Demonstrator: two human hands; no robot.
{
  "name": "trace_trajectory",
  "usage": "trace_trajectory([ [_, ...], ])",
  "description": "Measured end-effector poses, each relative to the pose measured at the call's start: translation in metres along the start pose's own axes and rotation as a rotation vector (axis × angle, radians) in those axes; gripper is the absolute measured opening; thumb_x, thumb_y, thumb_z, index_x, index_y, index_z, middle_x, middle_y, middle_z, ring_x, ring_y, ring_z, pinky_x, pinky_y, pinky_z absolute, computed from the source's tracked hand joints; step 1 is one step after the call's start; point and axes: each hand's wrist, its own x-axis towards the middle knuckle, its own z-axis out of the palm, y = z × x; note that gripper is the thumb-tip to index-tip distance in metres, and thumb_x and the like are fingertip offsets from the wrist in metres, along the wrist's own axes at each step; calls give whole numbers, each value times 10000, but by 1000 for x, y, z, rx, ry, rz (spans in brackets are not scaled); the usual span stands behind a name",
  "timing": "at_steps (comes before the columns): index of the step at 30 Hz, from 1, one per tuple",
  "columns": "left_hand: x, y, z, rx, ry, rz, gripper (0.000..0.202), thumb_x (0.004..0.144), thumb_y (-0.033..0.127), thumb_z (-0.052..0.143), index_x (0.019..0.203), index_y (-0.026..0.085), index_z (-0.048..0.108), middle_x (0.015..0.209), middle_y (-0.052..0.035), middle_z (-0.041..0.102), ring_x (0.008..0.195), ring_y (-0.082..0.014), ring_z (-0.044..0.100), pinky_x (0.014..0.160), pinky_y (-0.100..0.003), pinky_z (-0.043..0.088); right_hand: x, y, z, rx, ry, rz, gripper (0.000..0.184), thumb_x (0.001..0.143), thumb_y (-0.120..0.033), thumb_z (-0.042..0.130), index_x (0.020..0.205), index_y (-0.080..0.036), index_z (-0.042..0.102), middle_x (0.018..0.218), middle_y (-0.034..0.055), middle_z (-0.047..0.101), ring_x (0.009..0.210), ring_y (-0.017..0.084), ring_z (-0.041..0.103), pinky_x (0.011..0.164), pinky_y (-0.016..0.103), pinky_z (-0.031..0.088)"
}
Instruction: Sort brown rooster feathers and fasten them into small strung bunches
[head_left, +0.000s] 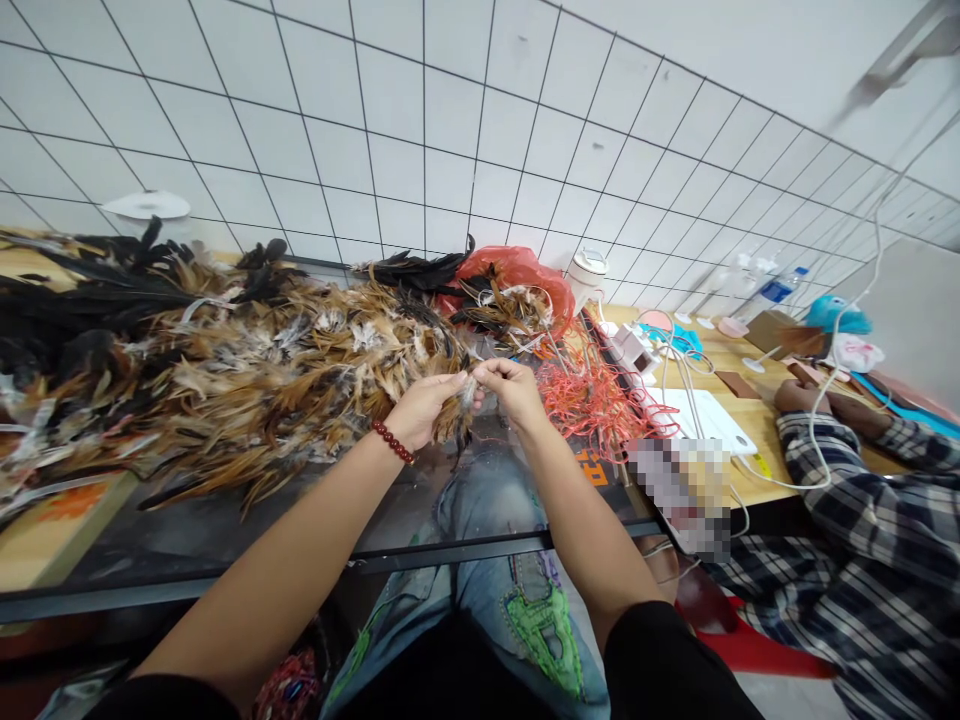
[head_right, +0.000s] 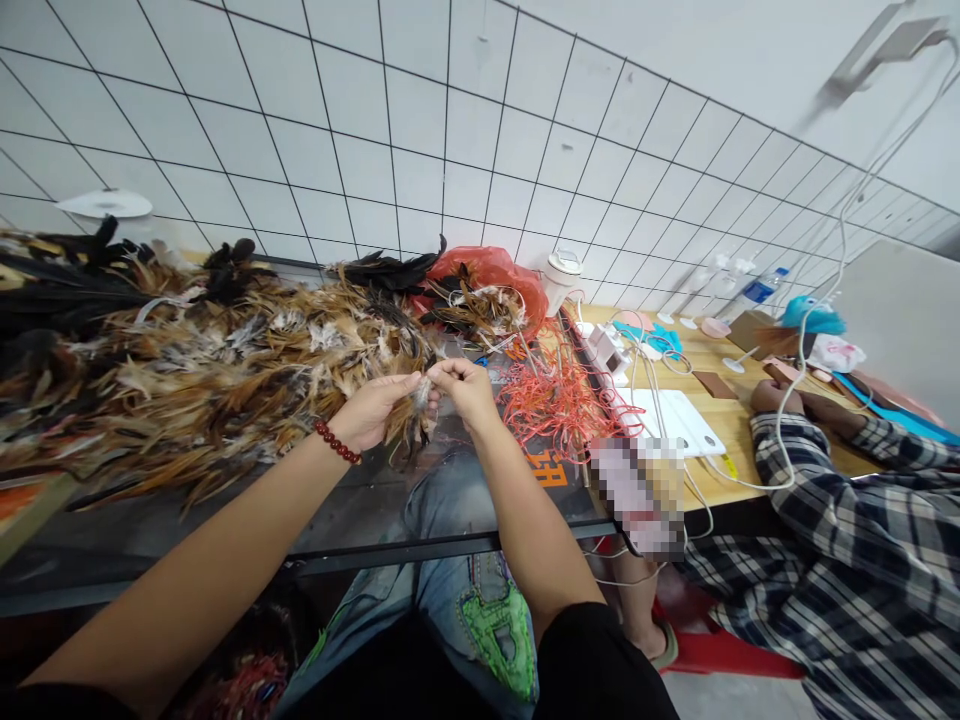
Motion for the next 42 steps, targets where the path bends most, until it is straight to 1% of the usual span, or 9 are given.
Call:
trace_trajectory([
  [6,-1,-1,-3,46,-96,26,279,648,328,832,662,95,680,610,-60,638,557,-134,601,565,-263,518,0,5,1,-154,18,-126,327,670,-482,768,684,-178,652,556,-29,586,523,109,530,525,251,463],
  [12,-2,22,-14,-88,-17,305,203,687,281,808,710,124,682,547,19,532,537,-87,519,641,-265,527,9,20,0,-387,159,-245,149,797,-325,639,840,-192,687,782,5,673,724,136,585,720,275,486],
  [15,-5,39,-24,-302,-5,367,142,747,214,759,704,143,645,555,45,466,524,-58,471,602,-212,505,6,20,-2,-771,28,-279,79,790,-198,625,790,-209,703,793,15,670,787,161,597,773,291,473],
  [20,-8,50,-35,-428,44,358,124,808,157,691,717,137,608,559,53,427,406,-15,274,341,-128,223,-8,15,5,-1244,-96,-301,252,853,-116,513,932,-221,727,976,80,693,958,215,613,862,340,440],
  [24,-5,43,-36,-399,55,354,125,798,173,702,733,125,607,570,53,428,403,-9,280,343,-118,222,-13,13,11,-1242,-124,-344,179,902,-267,556,987,-221,707,965,63,682,963,206,601,866,328,417],
  [27,-1,36,-36,-345,34,346,159,746,199,753,759,104,626,577,46,454,404,-6,303,347,-113,229,-15,13,12,-1237,-246,-401,302,827,-464,663,996,-218,708,949,48,659,958,208,580,862,328,394],
  [33,4,24,-36,-266,24,317,278,638,251,844,762,94,651,575,39,489,406,-2,331,354,-106,241,-17,14,12,-1367,-428,-396,131,826,-248,599,844,-225,727,885,30,646,915,185,553,803,316,335],
  [37,5,21,-36,-245,36,305,307,612,262,862,758,83,660,575,31,501,403,3,332,359,-106,241,-16,7,6,-1538,-282,-324,133,774,-259,597,798,-180,702,884,72,660,897,216,561,797,346,326],
  [42,5,21,-35,-268,42,316,328,589,265,875,755,81,659,570,32,499,397,5,322,358,-107,224,-14,2,-6,-1701,18,-207,226,844,-241,534,980,-155,692,982,134,657,944,257,552,802,375,312],
])
